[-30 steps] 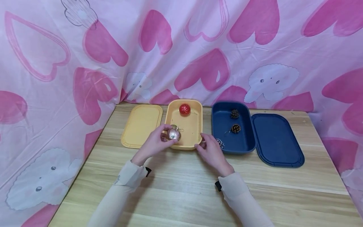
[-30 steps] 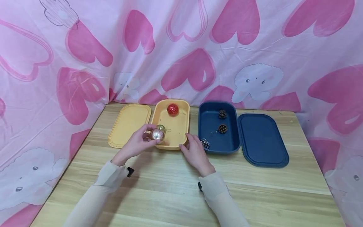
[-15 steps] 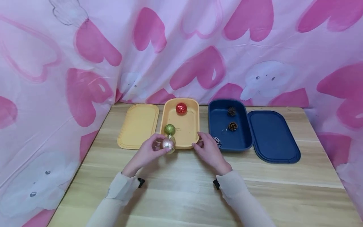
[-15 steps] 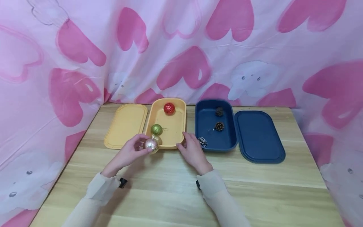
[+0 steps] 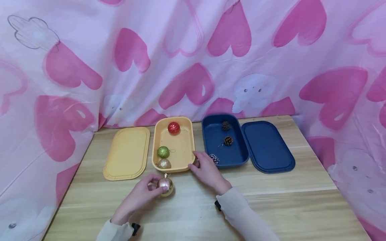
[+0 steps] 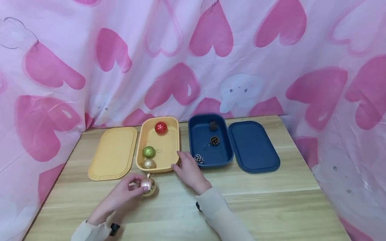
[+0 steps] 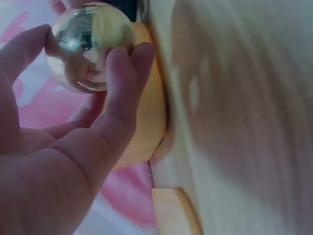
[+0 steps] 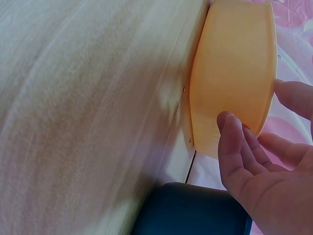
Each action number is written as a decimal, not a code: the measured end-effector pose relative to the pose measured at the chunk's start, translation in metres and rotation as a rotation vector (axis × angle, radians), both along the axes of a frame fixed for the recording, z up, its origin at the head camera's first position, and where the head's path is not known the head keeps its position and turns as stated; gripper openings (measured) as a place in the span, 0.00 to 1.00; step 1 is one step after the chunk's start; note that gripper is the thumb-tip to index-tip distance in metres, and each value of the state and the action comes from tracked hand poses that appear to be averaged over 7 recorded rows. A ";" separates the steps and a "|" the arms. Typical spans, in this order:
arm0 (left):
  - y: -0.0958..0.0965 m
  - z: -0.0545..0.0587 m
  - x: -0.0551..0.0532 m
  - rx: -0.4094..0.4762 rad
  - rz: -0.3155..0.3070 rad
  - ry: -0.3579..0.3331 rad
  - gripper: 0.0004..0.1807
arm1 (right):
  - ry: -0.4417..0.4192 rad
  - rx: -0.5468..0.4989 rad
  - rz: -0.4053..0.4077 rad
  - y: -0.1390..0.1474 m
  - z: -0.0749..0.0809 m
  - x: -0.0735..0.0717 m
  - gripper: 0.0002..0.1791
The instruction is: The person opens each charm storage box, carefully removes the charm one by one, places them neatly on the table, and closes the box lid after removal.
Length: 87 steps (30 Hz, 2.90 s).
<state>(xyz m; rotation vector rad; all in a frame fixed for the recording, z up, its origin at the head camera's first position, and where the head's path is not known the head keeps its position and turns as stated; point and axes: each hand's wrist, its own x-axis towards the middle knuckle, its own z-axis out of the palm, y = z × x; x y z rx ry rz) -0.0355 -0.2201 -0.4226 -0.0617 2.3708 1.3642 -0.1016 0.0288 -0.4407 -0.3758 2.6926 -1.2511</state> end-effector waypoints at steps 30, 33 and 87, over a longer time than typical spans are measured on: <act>0.019 -0.020 0.011 0.075 -0.038 -0.087 0.27 | 0.018 0.022 -0.003 0.002 0.000 0.002 0.31; 0.019 -0.021 0.008 0.088 -0.042 -0.104 0.26 | 0.030 0.017 0.000 0.001 0.000 -0.001 0.31; 0.025 -0.025 -0.002 0.125 -0.002 -0.156 0.28 | -0.028 0.068 0.023 0.004 0.002 -0.009 0.32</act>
